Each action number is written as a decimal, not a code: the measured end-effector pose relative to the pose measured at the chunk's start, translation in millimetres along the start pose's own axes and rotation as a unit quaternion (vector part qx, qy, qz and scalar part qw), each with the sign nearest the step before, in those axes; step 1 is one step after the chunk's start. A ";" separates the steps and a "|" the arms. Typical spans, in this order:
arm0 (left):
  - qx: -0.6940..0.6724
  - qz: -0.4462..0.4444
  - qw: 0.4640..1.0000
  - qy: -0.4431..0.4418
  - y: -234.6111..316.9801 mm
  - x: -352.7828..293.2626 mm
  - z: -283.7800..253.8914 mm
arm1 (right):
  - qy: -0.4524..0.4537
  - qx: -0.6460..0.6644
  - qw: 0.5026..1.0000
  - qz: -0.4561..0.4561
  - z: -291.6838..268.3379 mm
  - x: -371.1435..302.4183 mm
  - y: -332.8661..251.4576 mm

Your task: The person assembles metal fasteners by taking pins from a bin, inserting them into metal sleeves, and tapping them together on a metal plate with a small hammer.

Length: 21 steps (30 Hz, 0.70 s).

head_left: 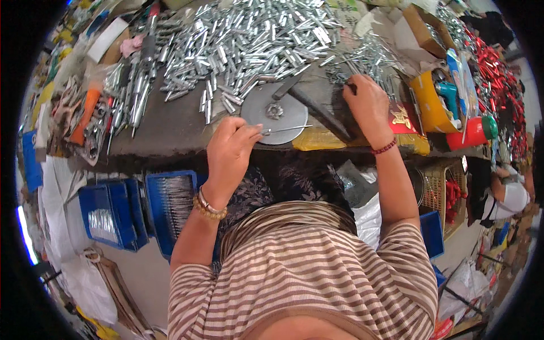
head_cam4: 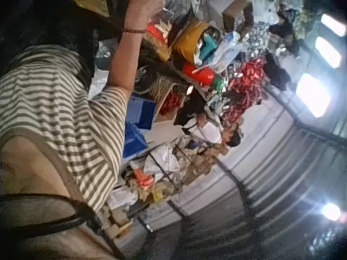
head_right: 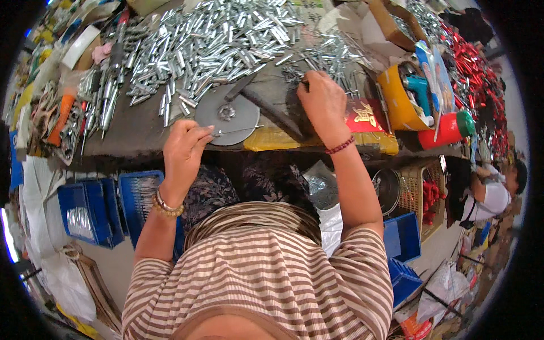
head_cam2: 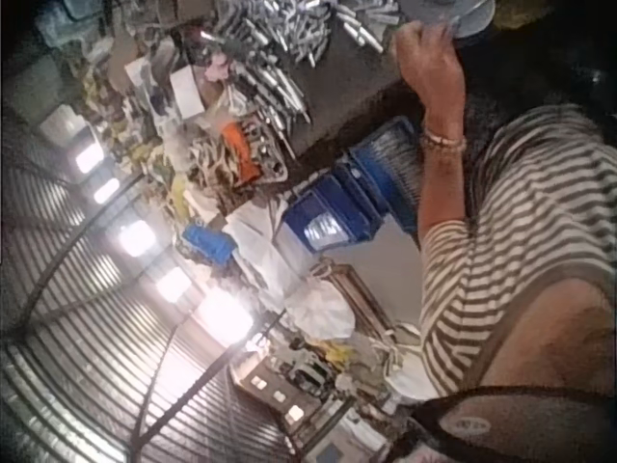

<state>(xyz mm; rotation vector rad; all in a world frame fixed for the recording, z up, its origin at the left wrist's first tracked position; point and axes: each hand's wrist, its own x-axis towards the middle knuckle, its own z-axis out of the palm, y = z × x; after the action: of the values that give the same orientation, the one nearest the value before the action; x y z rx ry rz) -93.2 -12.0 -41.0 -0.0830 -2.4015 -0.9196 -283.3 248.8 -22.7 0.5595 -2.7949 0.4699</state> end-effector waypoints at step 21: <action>0.022 0.016 1.000 -0.002 -2.1 -1.5 -3.1 | -0.079 0.240 0.904 -0.345 -9.1 -33.4 -109.1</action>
<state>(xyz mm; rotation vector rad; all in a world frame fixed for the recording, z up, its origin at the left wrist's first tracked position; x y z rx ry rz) -91.0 -15.3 -41.1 -0.1066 -2.4155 -0.8529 -207.2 167.7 4.0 1.6715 -2.3551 0.9678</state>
